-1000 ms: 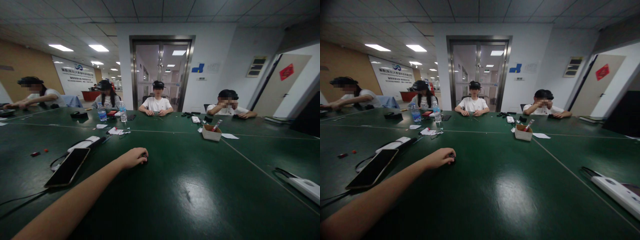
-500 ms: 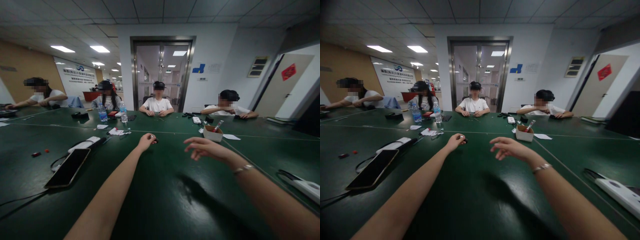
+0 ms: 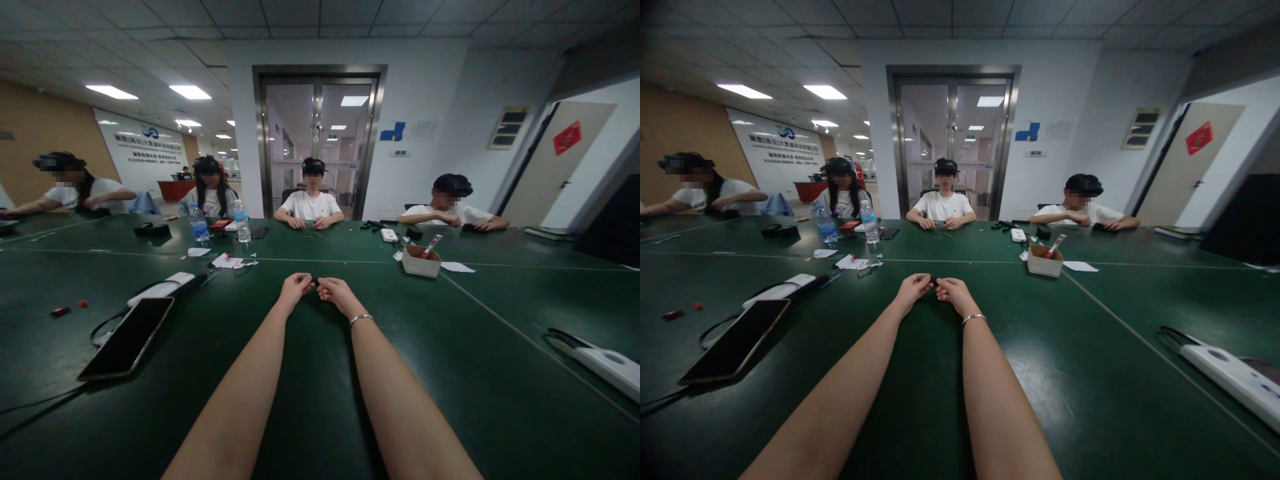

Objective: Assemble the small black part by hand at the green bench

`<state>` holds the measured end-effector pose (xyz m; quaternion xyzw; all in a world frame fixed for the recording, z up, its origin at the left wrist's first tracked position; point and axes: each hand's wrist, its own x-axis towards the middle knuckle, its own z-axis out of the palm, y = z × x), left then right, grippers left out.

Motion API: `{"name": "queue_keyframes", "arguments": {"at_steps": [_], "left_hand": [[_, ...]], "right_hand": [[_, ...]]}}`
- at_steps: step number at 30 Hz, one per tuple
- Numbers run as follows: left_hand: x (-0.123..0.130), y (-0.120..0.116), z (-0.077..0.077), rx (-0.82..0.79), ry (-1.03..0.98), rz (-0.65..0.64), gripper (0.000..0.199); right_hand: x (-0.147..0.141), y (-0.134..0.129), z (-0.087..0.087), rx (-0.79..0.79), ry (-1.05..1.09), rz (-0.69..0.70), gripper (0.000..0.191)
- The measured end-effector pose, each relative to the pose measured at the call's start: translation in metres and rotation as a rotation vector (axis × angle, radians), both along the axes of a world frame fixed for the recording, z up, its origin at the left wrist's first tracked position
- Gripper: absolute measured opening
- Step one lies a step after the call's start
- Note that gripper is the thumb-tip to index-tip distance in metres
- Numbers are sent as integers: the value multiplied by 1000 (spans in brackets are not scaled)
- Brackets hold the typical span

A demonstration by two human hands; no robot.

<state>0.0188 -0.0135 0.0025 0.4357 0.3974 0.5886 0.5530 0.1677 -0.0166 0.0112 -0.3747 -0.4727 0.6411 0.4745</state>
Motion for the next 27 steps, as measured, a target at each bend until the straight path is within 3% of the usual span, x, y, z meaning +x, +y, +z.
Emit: {"name": "queue_keyframes", "arguments": {"at_steps": [3, 8, 12, 16, 27], "left_hand": [[-1, -6, -1, 65, 48, -52, 28], [-4, -6, -5, 146, 206, -3, 32], [-7, -6, -5, 141, 205, -28, 24], [-8, -8, -1, 132, 268, 30, 18], [-8, -13, 4, 120, 256, 33, 18]], "right_hand": [[2, -4, -4, 57, 66, -32, 13], [-1, -6, -1, 36, 70, -84, 11], [-1, -4, -1, 44, 114, -106, 13], [0, -3, -3, 47, 131, -143, 16], [1, -1, -6, 58, 99, -123, 16]]}}
